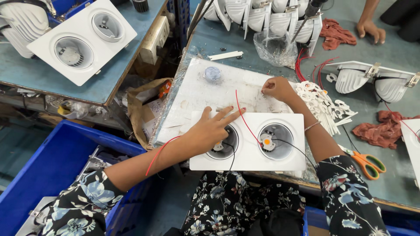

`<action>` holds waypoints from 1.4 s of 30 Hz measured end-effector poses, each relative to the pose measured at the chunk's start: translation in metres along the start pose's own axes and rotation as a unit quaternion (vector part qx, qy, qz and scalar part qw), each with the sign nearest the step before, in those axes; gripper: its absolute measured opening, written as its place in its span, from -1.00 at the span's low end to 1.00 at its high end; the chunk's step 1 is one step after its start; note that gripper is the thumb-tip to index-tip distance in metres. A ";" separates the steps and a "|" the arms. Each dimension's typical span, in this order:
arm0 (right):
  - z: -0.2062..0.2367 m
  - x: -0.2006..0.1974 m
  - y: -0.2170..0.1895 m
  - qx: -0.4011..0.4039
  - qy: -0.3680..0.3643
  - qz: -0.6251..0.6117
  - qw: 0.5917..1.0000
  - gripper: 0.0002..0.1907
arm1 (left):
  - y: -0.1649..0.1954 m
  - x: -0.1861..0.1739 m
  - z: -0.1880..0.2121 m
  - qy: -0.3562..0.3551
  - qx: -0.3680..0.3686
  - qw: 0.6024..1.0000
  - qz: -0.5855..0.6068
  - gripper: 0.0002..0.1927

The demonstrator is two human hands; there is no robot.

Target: The person assembles a dual recessed light fixture by inserting LED modules into the housing and securing them with a green handheld tool. They handle wires, plastic clips, and the fixture housing, then place the completed unit into a blue crate.

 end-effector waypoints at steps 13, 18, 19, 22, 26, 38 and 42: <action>-0.062 -0.079 -0.019 0.006 0.130 -0.178 0.975 -0.88 | 0.000 0.004 -0.003 -0.002 -0.013 1.000 -0.007 -0.90; -0.083 -0.068 -0.049 -0.007 0.102 -0.087 0.991 -0.87 | -0.001 0.004 -0.003 0.005 -0.014 1.000 0.000 -0.89; -0.087 -0.062 -0.057 -0.024 0.086 -0.106 0.990 -0.87 | -0.001 0.004 -0.002 0.004 -0.014 1.000 -0.001 -0.88; -0.096 -0.049 -0.076 -0.071 0.047 -0.149 0.985 -0.89 | 0.000 0.003 -0.002 0.002 -0.012 1.000 0.000 -0.88; -0.105 -0.033 -0.089 -0.088 0.028 -0.148 0.985 -0.87 | -0.001 0.002 -0.002 -0.008 -0.013 1.000 0.003 -0.89; -0.086 -0.034 -0.080 -0.047 -0.058 -0.040 0.996 -0.80 | -0.001 0.006 -0.003 -0.002 -0.017 1.000 0.005 -0.89; -0.069 -0.051 -0.075 -0.056 -0.056 0.005 0.997 -0.80 | -0.001 0.004 -0.003 -0.007 -0.016 1.000 0.004 -0.86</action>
Point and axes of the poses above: each hand's wrist, its own z-axis away from the middle knuckle, its own x-axis out of the palm, y = z × x, the point moved 8 cm from there along -z, towards the middle knuckle, and after that the axes turned 4 degrees about -z, right-handed, at the moved point
